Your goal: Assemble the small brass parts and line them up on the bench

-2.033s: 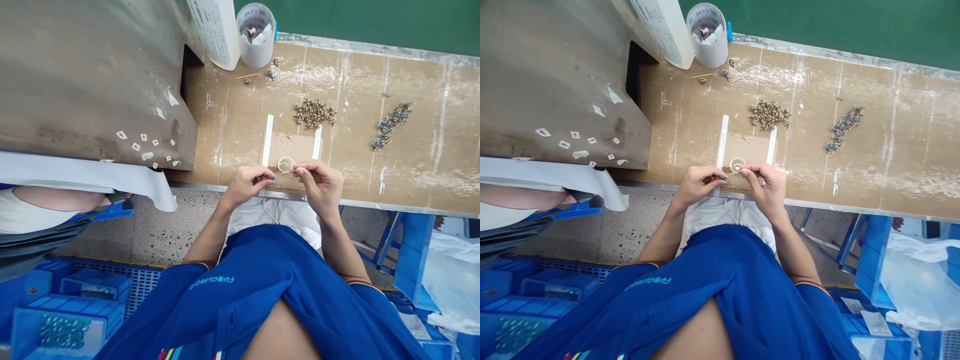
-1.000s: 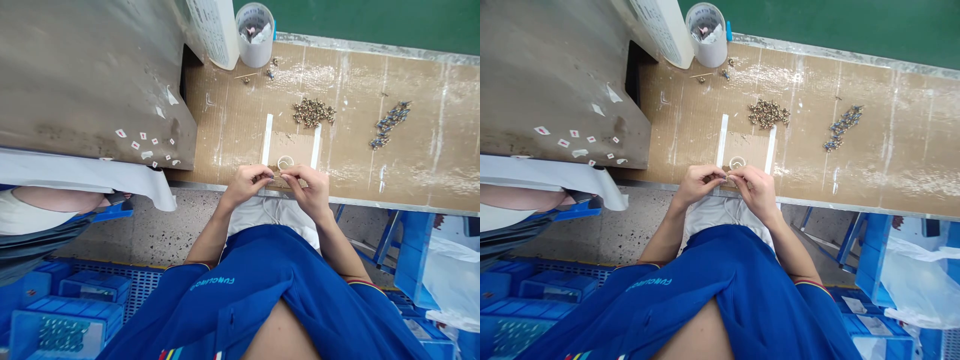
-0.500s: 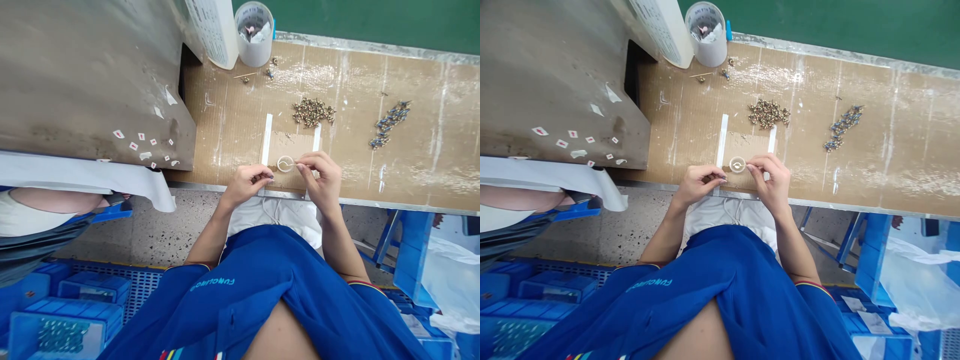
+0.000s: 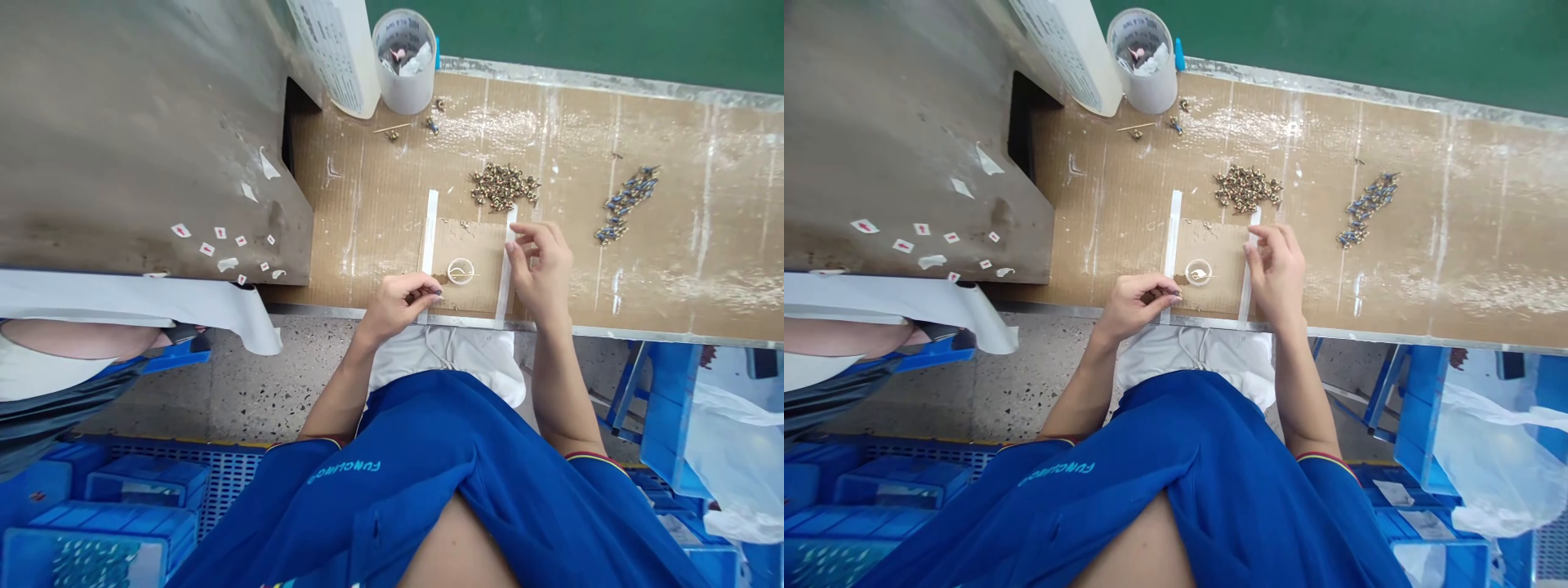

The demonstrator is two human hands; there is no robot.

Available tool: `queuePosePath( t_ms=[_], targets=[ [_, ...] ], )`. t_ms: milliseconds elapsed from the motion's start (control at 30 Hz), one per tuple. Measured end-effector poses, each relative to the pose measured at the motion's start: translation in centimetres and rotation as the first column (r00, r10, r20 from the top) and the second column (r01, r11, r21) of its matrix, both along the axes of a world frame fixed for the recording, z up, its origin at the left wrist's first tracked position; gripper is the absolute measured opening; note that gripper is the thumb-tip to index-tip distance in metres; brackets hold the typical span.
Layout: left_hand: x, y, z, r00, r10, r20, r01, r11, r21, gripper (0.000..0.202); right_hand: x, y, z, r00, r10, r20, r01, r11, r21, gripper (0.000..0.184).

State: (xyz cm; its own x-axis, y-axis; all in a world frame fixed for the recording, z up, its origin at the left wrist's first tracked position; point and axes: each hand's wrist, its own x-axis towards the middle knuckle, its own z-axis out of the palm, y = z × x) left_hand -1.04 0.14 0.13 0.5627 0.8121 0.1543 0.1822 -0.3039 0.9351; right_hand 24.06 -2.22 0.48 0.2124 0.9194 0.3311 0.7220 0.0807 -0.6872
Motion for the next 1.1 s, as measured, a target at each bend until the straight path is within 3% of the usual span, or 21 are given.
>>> queuePosePath(
  t_ms=[100, 200, 367, 800, 967, 1100],
  targets=[
    [0.0, 0.0, -0.1, 1.0, 0.008, 0.009, -0.008, 1.0, 0.009, 0.014, 1.9, 1.4, -1.1, 0.993, -0.066, 0.094, 0.069, 0.997, -0.036, 0.024],
    [0.0, 0.0, 0.0, 1.0, 0.006, 0.006, -0.006, 1.0, 0.003, 0.015, 2.8, 2.7, -1.6, 0.991, -0.019, 0.131, 0.028, 0.997, -0.067, 0.026],
    [0.1, 0.0, 0.1, 1.0, 0.017, -0.002, -0.017, 1.0, -0.011, 0.016, 2.8, 4.0, -1.0, 0.98, 0.087, 0.181, -0.072, 0.994, -0.086, 0.021],
    [0.1, 0.0, 0.2, 0.999, 0.027, 0.028, -0.026, 0.999, -0.023, 0.013, 3.5, 6.0, -0.7, 0.975, 0.133, 0.179, -0.106, 0.983, -0.149, 0.009],
    [0.0, -0.1, 0.2, 0.999, 0.007, 0.051, -0.003, 0.996, -0.086, 0.013, 3.8, 5.2, -0.3, 0.978, 0.12, 0.171, -0.093, 0.983, -0.158, 0.014],
    [0.0, -0.4, 0.3, 0.999, -0.016, 0.032, 0.018, 0.998, -0.063, 0.011, 3.5, 2.6, 0.9, 0.996, 0.049, 0.075, -0.038, 0.989, -0.143, 0.01]
  ],
)
